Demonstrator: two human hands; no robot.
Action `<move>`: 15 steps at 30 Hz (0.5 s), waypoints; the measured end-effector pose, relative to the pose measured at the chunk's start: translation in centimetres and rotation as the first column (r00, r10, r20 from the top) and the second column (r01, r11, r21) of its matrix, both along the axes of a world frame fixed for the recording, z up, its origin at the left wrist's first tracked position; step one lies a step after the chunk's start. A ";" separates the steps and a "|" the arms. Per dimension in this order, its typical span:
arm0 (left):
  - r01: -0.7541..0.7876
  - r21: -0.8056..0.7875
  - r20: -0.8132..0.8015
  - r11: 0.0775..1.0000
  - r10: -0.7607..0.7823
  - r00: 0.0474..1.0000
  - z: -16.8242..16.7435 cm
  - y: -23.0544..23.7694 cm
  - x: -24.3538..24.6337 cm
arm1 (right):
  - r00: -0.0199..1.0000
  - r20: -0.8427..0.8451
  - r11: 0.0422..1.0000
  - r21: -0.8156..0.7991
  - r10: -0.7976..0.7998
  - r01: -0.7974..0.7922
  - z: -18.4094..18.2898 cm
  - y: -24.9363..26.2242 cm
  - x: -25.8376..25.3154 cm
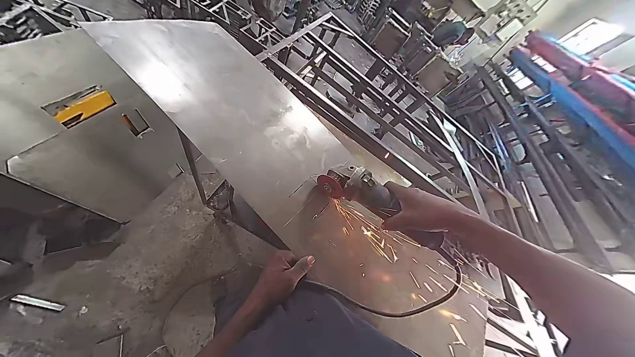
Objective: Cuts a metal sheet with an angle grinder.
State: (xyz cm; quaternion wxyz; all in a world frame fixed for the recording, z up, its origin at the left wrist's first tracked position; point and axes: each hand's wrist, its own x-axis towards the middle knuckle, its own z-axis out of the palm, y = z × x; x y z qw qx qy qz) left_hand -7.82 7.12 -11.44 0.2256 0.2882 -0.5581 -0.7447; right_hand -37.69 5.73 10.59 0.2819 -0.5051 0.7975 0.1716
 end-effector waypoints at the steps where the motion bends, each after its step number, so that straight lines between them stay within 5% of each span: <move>1: 0.003 -0.002 0.001 1.000 -0.003 1.000 -0.1 0.0 0.0 | 1.000 -0.002 1.000 0.002 0.005 -0.005 0.0 0.0 0.0; 15: 0.003 -0.034 -0.017 0.999 -0.004 1.000 -0.3 0.0 -0.2 | 0.998 0.067 0.999 -0.033 -0.016 0.019 -0.2 0.8 -0.8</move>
